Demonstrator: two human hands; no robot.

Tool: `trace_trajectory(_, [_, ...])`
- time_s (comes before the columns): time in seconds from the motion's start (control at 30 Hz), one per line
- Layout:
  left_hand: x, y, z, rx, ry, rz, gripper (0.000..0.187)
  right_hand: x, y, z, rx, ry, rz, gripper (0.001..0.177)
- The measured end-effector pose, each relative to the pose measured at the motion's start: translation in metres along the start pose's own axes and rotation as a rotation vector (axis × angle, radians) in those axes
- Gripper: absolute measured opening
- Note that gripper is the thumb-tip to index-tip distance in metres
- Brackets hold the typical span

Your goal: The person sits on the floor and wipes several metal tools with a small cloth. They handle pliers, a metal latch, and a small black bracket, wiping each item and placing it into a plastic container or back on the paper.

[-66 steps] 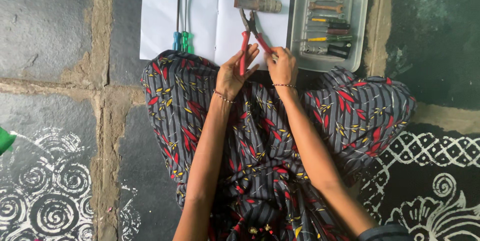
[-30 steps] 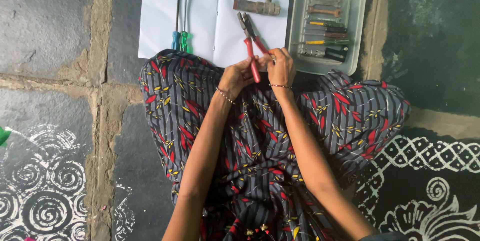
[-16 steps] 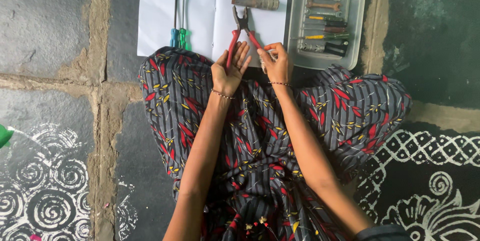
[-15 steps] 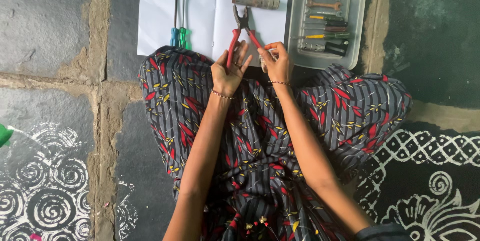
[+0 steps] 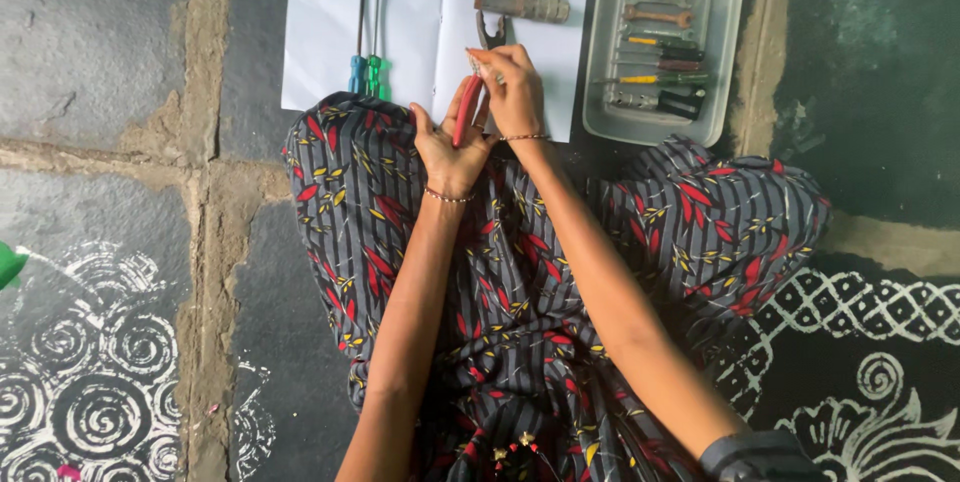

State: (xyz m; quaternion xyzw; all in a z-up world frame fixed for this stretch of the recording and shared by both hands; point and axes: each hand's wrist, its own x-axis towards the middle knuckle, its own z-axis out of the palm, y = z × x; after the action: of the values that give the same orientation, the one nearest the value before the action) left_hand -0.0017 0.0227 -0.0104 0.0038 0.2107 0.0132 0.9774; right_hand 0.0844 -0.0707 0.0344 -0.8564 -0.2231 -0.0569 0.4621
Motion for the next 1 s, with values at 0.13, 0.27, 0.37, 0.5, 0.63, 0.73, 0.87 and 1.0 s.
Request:
trace_trajectory(0.13, [0.009, 0.001, -0.017, -0.138, -0.060, -0.009, 0.107, -0.012, -0.030, -0.008, -0.067, -0.092, -0.190, 0.037])
trace_trajectory(0.27, [0.012, 0.004, -0.029, -0.423, -0.813, -0.141, 0.118, -0.050, -0.056, -0.021, 0.015, -0.227, -0.190, 0.042])
trace_trajectory(0.37, [0.010, 0.002, -0.024, -0.092, -0.150, 0.033, 0.109, -0.051, -0.059, -0.023, 0.067, -0.260, -0.110, 0.044])
trace_trajectory(0.5, [0.002, -0.001, -0.012, -0.141, -0.106, 0.009, 0.109, -0.019, -0.035, -0.016, -0.037, -0.134, -0.070, 0.024])
trace_trajectory(0.63, [0.001, 0.002, -0.001, -0.143, -0.127, 0.021, 0.110, 0.001, -0.026, -0.012, -0.056, -0.120, -0.076, 0.018])
trace_trajectory(0.73, [0.001, 0.001, -0.004, -0.167, -0.101, 0.021, 0.110, -0.022, -0.039, -0.019, -0.076, -0.160, -0.201, 0.023])
trace_trajectory(0.87, [0.001, 0.000, -0.009, -0.089, -0.136, 0.064, 0.112, -0.049, -0.060, -0.029, 0.010, -0.268, -0.197, 0.037])
trace_trajectory(1.0, [-0.002, 0.000, -0.001, -0.148, -0.094, 0.013, 0.108, -0.021, -0.050, -0.023, -0.045, -0.262, -0.136, 0.029])
